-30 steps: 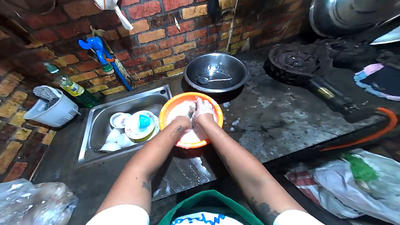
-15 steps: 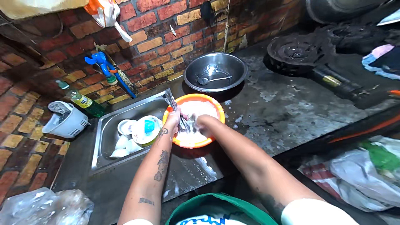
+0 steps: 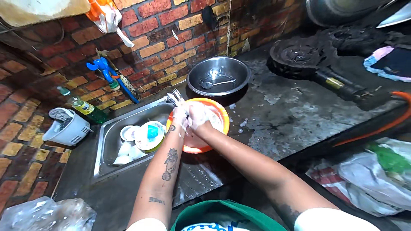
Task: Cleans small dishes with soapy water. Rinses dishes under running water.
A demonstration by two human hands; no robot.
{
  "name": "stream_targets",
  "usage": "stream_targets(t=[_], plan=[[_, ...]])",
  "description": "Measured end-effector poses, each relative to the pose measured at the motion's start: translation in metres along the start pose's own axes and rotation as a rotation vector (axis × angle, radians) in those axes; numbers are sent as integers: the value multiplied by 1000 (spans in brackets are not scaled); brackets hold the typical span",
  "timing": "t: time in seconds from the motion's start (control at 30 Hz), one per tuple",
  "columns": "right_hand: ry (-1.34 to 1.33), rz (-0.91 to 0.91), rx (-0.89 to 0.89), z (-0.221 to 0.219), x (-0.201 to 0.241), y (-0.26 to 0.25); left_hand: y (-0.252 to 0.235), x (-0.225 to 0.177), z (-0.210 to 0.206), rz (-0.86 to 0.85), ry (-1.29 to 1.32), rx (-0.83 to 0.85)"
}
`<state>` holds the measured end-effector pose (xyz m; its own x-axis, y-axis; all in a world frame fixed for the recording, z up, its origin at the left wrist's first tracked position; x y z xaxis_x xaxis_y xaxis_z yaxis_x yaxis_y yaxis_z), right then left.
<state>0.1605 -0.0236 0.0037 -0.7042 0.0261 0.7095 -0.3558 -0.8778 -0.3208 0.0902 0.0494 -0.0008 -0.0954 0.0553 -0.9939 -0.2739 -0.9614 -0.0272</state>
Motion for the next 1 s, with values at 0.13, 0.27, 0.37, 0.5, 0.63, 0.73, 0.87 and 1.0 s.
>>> stream_targets(t=[0.13, 0.27, 0.37, 0.5, 0.63, 0.73, 0.87, 1.0], plan=[[-114, -392, 232, 5, -32, 0, -14, -8, -1, -100, 359, -109], [-1268, -1010, 234, -20, -51, 10, -16, -38, 7, -330, 535, -185], [-1874, -954, 179, -30, -29, 8, -9, -37, -4, -372, 645, -227], [-1979, -888, 20, -28, -30, -2, 9, -9, -13, -257, 743, -209], [-1966, -842, 71, -30, -43, -11, 16, 11, -3, -117, 960, -268], [-1906, -812, 45, -34, -40, -17, 14, 16, 6, -79, 1020, -360], [-1842, -834, 53, -38, -30, 0, -1, -1, 11, -70, 954, -504], [-1812, -875, 144, -35, -16, 15, -20, -24, 19, -244, 797, -572]])
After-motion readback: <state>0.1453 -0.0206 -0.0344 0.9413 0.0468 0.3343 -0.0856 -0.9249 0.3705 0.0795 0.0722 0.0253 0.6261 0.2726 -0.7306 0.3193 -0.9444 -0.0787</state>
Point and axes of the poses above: each hand's wrist, its own y-axis away from the middle knuckle, its own z-axis out of the back of the hand, x = y × z, the point moved 4 cm from there along -y, towards the middle knuckle, and after that the axes turned 9 degrees about -z, right-handed, at the moved point
